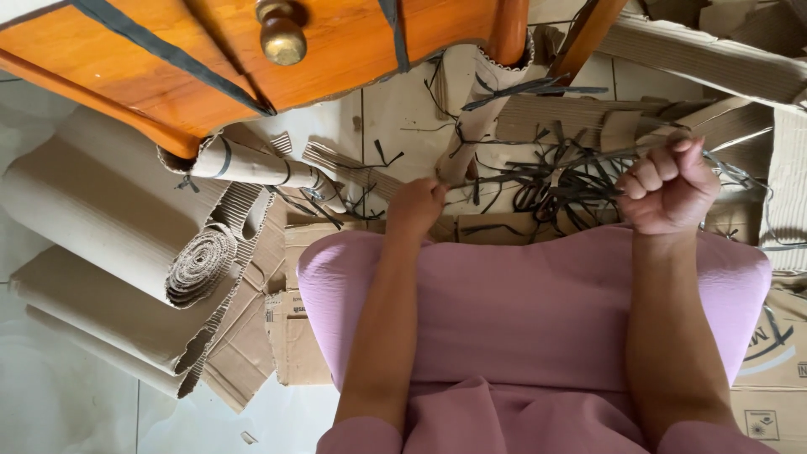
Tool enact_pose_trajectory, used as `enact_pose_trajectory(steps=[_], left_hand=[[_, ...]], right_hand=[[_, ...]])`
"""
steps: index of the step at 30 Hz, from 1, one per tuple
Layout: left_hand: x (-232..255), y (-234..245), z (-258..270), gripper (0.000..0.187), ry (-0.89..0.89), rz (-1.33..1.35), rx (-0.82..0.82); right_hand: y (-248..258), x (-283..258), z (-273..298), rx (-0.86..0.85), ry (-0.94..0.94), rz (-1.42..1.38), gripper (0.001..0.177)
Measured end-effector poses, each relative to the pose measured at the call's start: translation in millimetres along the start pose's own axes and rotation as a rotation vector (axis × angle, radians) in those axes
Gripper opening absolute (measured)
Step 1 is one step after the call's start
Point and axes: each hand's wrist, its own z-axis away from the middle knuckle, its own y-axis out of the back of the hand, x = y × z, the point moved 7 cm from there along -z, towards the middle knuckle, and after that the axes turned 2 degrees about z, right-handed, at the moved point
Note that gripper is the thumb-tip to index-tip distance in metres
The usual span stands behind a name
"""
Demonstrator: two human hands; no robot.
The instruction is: Wrapping a wooden chair leg with corrugated cardboard and securing it with black ties for protection.
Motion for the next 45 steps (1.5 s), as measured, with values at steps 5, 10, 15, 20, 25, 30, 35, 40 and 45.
enact_pose_trajectory(steps=[5,10,15,20,25,30,35,40,45], left_hand=[[-37,-39,-43,0.032,0.180,-0.245,-0.058],[26,-30,-8,0.058,-0.078,-0.191,0.008],[93,-84,32,0.074,-0.609,0.324,-0.293],[112,-108,47,0.053,-0.788,0.508,-0.356],[72,-42,37,0.062,-0.116,0.664,-0.434],[-65,-78,-40,0.035,-0.002,-0.205,-0.156],[-42,-55,-25,0.058,0.100,-0.259,-0.201],[-21,-15,11,0.079,0.180,-0.176,-0.257],[8,40,9,0.060,-0.312,0.143,0.276]], right_hand=[[-10,-9,-1,0.033,-0.004,0.044,0.021],[-24,-3,-3,0.140,-0.039,0.175,0.016],[-31,31,-6,0.179,-0.130,0.063,0.013],[-4,52,-6,0.242,-0.134,0.011,0.016],[38,36,-1,0.564,-0.155,0.251,0.014],[61,11,6,0.850,0.089,1.040,0.013],[61,52,-12,0.454,0.286,1.576,0.009],[73,91,-41,0.392,0.179,1.488,0.011],[38,111,-85,0.199,0.220,1.292,0.015]])
